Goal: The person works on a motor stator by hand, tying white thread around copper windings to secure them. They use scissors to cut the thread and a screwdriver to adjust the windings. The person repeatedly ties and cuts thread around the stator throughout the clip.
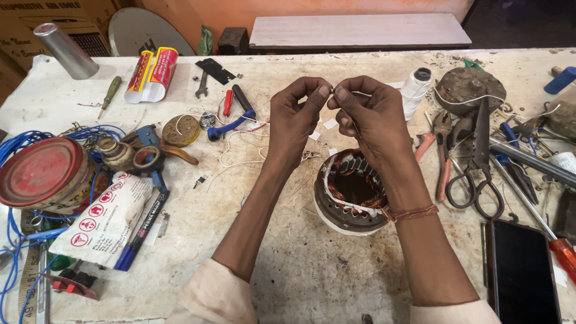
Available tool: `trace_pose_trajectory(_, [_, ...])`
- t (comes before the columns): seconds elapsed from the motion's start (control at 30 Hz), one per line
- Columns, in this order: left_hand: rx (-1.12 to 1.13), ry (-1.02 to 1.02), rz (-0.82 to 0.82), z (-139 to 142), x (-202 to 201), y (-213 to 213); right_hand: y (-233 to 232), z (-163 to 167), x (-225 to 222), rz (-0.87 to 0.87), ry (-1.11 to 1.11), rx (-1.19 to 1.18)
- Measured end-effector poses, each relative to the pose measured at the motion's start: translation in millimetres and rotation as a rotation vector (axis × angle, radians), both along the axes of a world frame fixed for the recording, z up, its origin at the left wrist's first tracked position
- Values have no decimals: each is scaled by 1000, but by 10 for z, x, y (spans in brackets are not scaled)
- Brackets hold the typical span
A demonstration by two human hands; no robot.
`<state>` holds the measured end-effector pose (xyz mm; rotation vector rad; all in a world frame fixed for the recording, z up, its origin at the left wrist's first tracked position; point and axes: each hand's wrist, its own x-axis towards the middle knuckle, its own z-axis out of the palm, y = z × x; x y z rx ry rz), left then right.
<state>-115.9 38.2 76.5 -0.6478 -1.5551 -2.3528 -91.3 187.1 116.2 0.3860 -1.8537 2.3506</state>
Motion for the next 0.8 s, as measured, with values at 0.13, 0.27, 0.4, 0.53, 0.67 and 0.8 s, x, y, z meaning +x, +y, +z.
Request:
trace_pose_trajectory(0.13, [11,-4,-9,-20,8,10,-3,3,10,-8,-2,8])
trace_pose_trajectory(0.27, [12,-3,-2,-29,-41,10,-27,12,-21,-33,51,58])
trace_pose_trajectory(0.4, [21,-5,-20,-32,-28,-3,-53,25,23,-57,107,93])
trace_pose_trajectory(0.53, [-35,-6,37,-30,11,-37,-101,29,103,-135,212,275])
trace_pose_trajectory(0.67, [-49,15,40,-24,-20,-80,-180,16,119,-361,510,606])
trace_pose_trajectory(0.8, [-35,-23,-51,-47,-64,-117,-189,-11,140,-488,731,826])
